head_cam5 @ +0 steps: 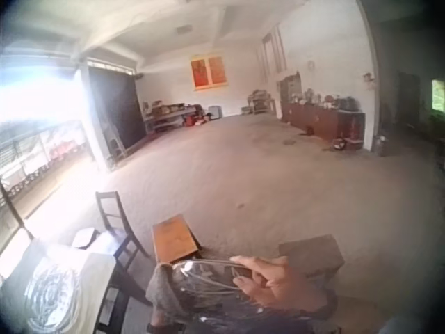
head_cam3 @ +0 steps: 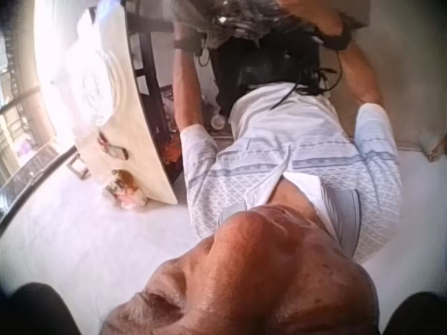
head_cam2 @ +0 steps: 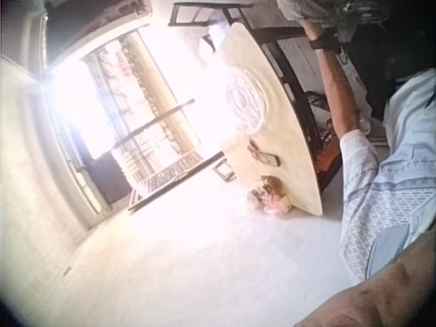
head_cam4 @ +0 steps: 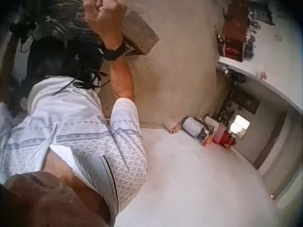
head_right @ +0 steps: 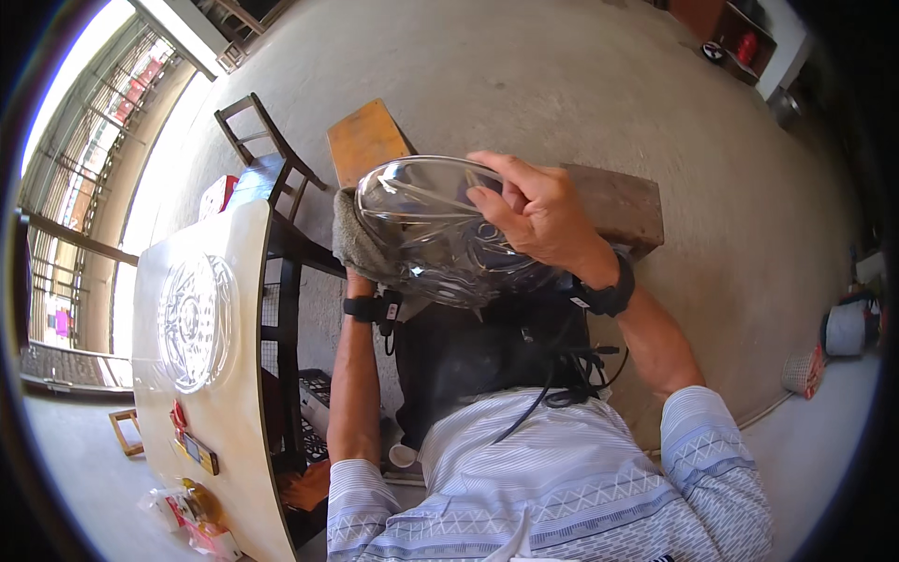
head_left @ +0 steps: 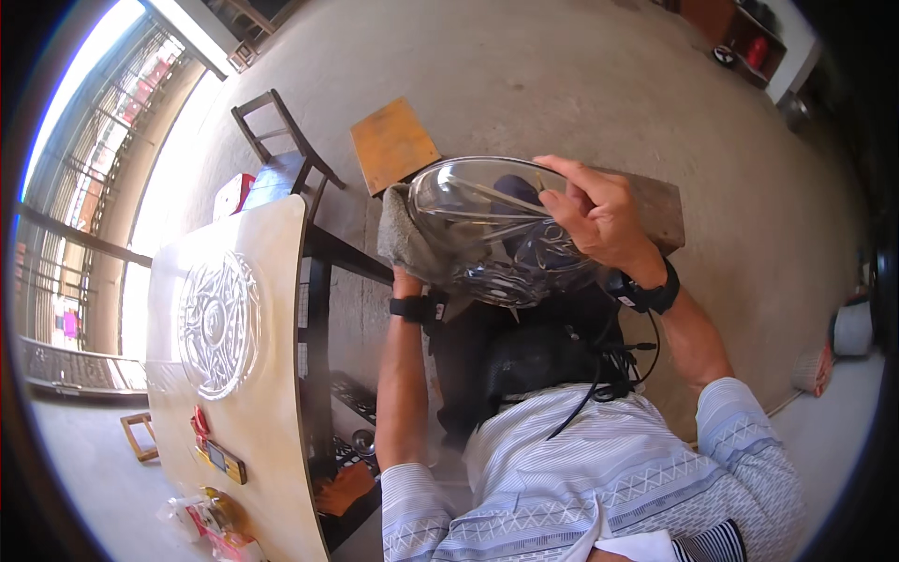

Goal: Cleaning the plastic cover and blades of an electric fan with a cloth.

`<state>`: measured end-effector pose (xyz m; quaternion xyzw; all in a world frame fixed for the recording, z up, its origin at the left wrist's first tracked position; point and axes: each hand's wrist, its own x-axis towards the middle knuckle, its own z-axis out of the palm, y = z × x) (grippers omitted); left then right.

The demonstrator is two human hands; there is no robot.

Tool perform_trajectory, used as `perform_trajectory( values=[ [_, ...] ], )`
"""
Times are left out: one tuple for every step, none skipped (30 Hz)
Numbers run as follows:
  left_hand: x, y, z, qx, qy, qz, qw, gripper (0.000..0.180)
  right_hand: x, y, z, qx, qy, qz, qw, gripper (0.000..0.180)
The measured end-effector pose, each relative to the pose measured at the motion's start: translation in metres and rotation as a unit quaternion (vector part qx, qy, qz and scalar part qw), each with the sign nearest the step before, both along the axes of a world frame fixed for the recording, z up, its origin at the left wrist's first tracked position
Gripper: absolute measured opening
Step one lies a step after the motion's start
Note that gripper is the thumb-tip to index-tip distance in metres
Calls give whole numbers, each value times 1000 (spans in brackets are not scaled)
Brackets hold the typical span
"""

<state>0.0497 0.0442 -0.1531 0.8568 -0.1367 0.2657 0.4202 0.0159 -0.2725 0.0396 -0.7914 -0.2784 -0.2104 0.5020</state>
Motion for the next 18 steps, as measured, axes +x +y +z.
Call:
perform_trajectory(
  values=[
    [1,-2,-5,-17,1,1,1000,47,1,-1,-1,-2,-7,-2,1000,33],
    [2,-5,-4,-29,1,-2,1000,47,3,-4,-2,-3,-15,-6,1000,32],
    [4,-8,-4,-40,-2,-3,999,46,4,-7,-4,-3,-22,-10,1000,31],
    [4,-9,-2,-50,-11,-6,999,46,5,-13,-6,7,-19,-18,1000,30],
    [6,-12,2,-58,-23,-10,998,45,4,-22,-9,16,-15,-25,999,29],
    [5,-18,7,-69,-37,-13,997,45,2,-32,-13,19,-9,-31,999,28],
    [8,-21,15,-76,-57,-21,995,44,-1,-40,-19,39,16,-64,997,24],
    [9,-28,22,-85,-76,-32,993,44,-5,-49,-21,57,48,-74,995,24],
    [11,-31,30,-90,-94,-41,991,44,-7,-55,-23,77,79,-81,991,24],
    [10,-35,38,-98,-105,-48,988,43,-8,-58,-23,96,109,-88,985,24],
    [10,-39,51,-108,-103,-55,987,43,-7,-59,-26,103,97,-96,985,27],
    [8,-40,68,-114,-85,-64,988,42,-4,-59,-32,114,84,-104,984,29],
    [5,-41,89,-128,-54,-72,988,40,-1,-59,-40,126,73,-112,983,32],
    [3,-42,111,-142,-23,-77,987,38,4,-57,-50,128,56,-114,984,35],
    [0,-44,128,-169,27,-82,982,36,9,-55,-62,130,41,-121,983,38],
    [0,-44,140,-136,40,-80,987,35,14,-57,-79,160,75,-107,978,40],
    [-1,-42,151,-101,54,-76,990,34,20,-58,-98,193,111,-92,971,42],
    [-2,-41,161,-67,67,-74,993,33,24,-54,-109,224,145,-80,961,45]
  ],
)
